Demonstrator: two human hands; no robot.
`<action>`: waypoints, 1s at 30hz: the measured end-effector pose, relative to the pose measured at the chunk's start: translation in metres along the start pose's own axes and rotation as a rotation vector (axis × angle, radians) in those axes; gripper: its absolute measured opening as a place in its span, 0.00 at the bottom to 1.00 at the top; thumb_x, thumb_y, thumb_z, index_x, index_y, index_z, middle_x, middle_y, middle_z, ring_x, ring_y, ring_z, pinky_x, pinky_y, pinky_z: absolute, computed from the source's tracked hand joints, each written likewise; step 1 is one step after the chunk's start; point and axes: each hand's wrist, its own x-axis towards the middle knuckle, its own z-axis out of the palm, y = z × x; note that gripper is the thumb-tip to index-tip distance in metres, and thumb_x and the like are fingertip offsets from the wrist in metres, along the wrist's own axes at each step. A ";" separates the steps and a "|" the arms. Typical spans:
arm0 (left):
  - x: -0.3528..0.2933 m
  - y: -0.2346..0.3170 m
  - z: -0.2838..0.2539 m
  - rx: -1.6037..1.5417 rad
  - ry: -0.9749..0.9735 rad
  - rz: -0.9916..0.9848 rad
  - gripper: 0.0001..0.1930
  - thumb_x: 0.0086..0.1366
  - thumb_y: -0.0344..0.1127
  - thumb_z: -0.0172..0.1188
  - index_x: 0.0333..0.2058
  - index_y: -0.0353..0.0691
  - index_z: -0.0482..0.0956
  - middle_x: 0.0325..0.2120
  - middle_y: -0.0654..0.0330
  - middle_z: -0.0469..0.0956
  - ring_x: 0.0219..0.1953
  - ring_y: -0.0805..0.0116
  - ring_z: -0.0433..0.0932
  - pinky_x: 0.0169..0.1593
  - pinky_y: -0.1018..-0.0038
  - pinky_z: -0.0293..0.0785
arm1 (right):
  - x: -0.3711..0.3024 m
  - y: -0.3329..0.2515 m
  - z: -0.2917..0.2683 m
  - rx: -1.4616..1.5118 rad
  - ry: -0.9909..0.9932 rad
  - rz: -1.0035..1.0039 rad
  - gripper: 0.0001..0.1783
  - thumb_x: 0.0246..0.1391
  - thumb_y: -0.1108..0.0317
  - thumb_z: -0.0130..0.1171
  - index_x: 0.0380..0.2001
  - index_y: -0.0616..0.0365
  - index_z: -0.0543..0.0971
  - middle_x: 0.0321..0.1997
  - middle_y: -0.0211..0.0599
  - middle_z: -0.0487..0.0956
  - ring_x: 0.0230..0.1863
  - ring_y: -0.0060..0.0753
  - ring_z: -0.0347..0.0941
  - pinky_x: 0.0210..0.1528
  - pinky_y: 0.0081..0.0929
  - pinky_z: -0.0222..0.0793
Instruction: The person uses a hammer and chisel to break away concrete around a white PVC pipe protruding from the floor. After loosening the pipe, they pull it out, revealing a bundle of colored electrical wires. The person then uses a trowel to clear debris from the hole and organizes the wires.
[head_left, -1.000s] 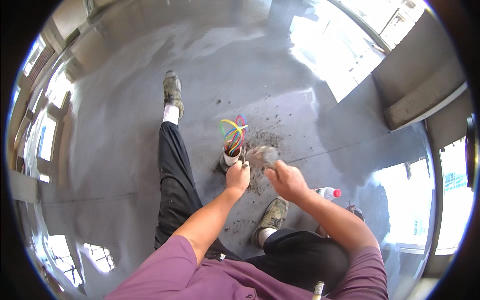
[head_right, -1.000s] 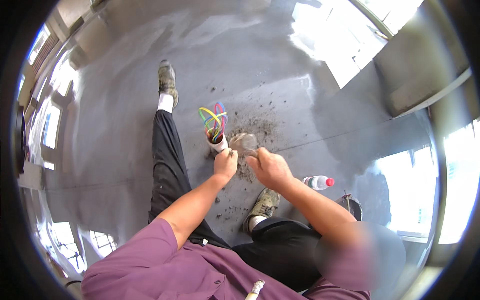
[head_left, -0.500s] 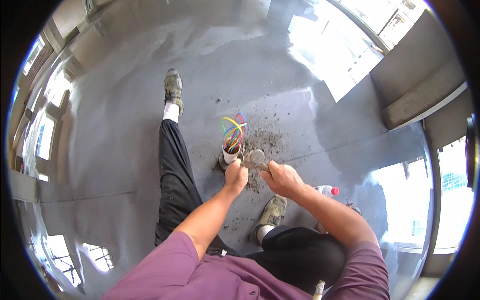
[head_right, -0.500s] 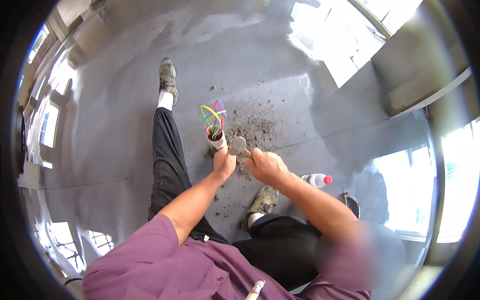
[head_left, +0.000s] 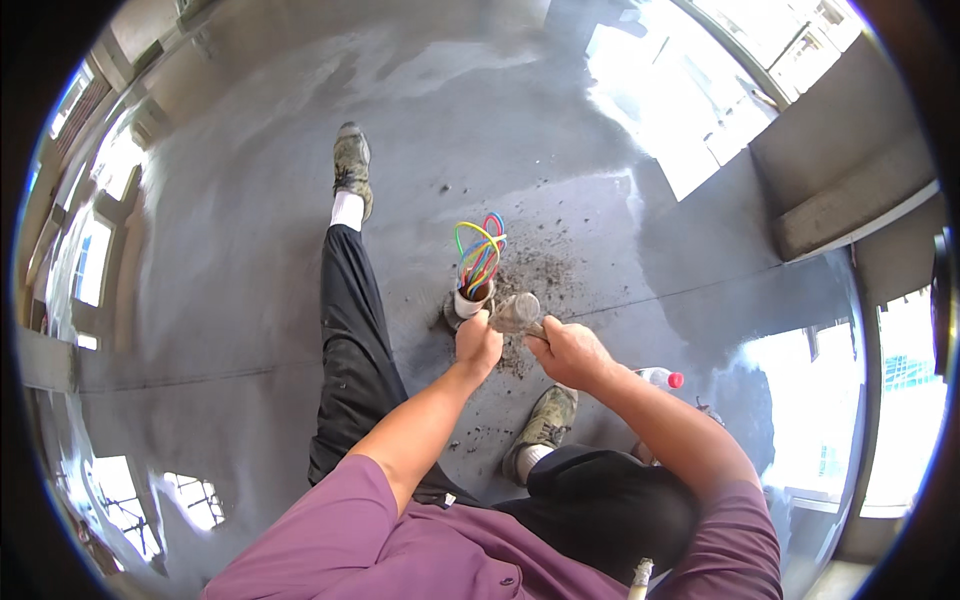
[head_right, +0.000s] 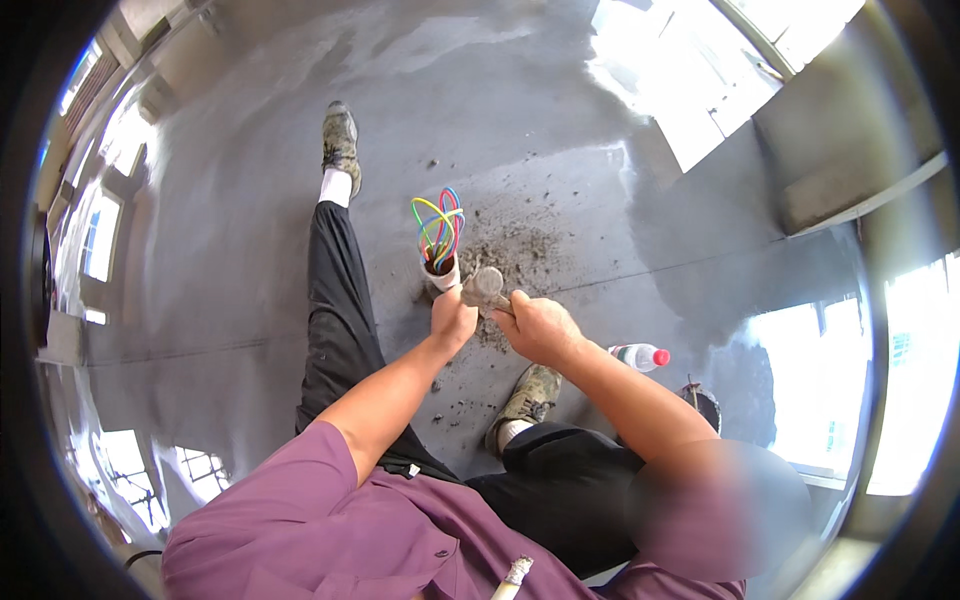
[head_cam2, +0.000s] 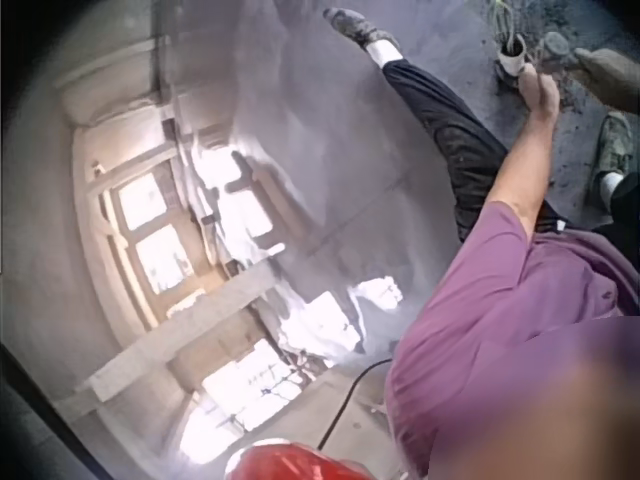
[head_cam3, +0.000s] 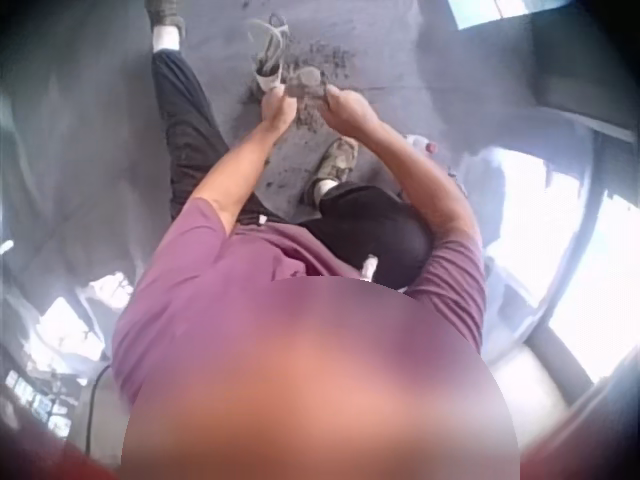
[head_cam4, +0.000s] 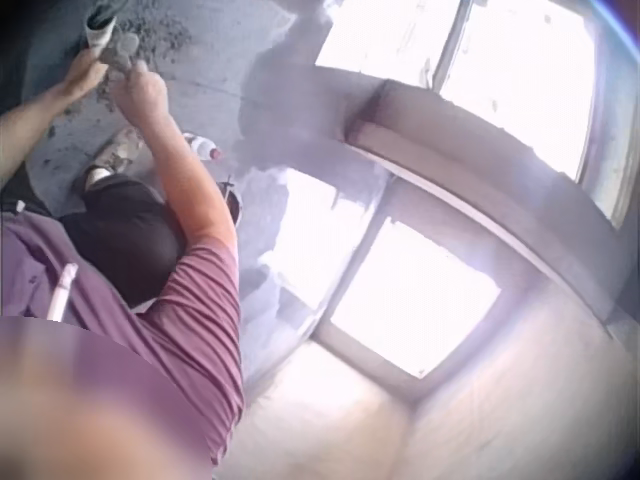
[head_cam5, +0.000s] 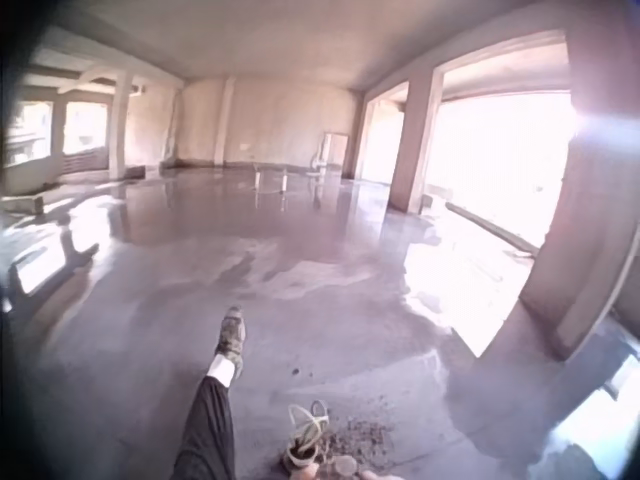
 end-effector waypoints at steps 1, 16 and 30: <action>-0.002 0.006 -0.002 -0.010 -0.006 -0.025 0.15 0.66 0.43 0.55 0.30 0.34 0.77 0.28 0.37 0.79 0.37 0.34 0.78 0.40 0.47 0.74 | 0.000 0.006 0.002 -0.035 -0.006 0.017 0.17 0.62 0.58 0.59 0.30 0.61 0.70 0.21 0.57 0.75 0.26 0.64 0.74 0.28 0.52 0.69; -0.002 0.003 0.003 0.005 0.048 -0.016 0.14 0.66 0.41 0.54 0.31 0.35 0.77 0.28 0.38 0.80 0.36 0.35 0.79 0.41 0.47 0.74 | -0.003 0.004 0.000 0.056 0.019 -0.029 0.17 0.61 0.57 0.60 0.29 0.61 0.71 0.21 0.57 0.76 0.27 0.64 0.75 0.28 0.52 0.69; 0.001 -0.004 0.003 -0.058 0.068 0.000 0.12 0.66 0.39 0.54 0.30 0.35 0.75 0.27 0.39 0.79 0.36 0.36 0.79 0.39 0.48 0.73 | -0.001 -0.002 -0.004 0.067 0.056 -0.097 0.21 0.63 0.55 0.58 0.26 0.61 0.68 0.19 0.56 0.73 0.25 0.64 0.74 0.27 0.53 0.67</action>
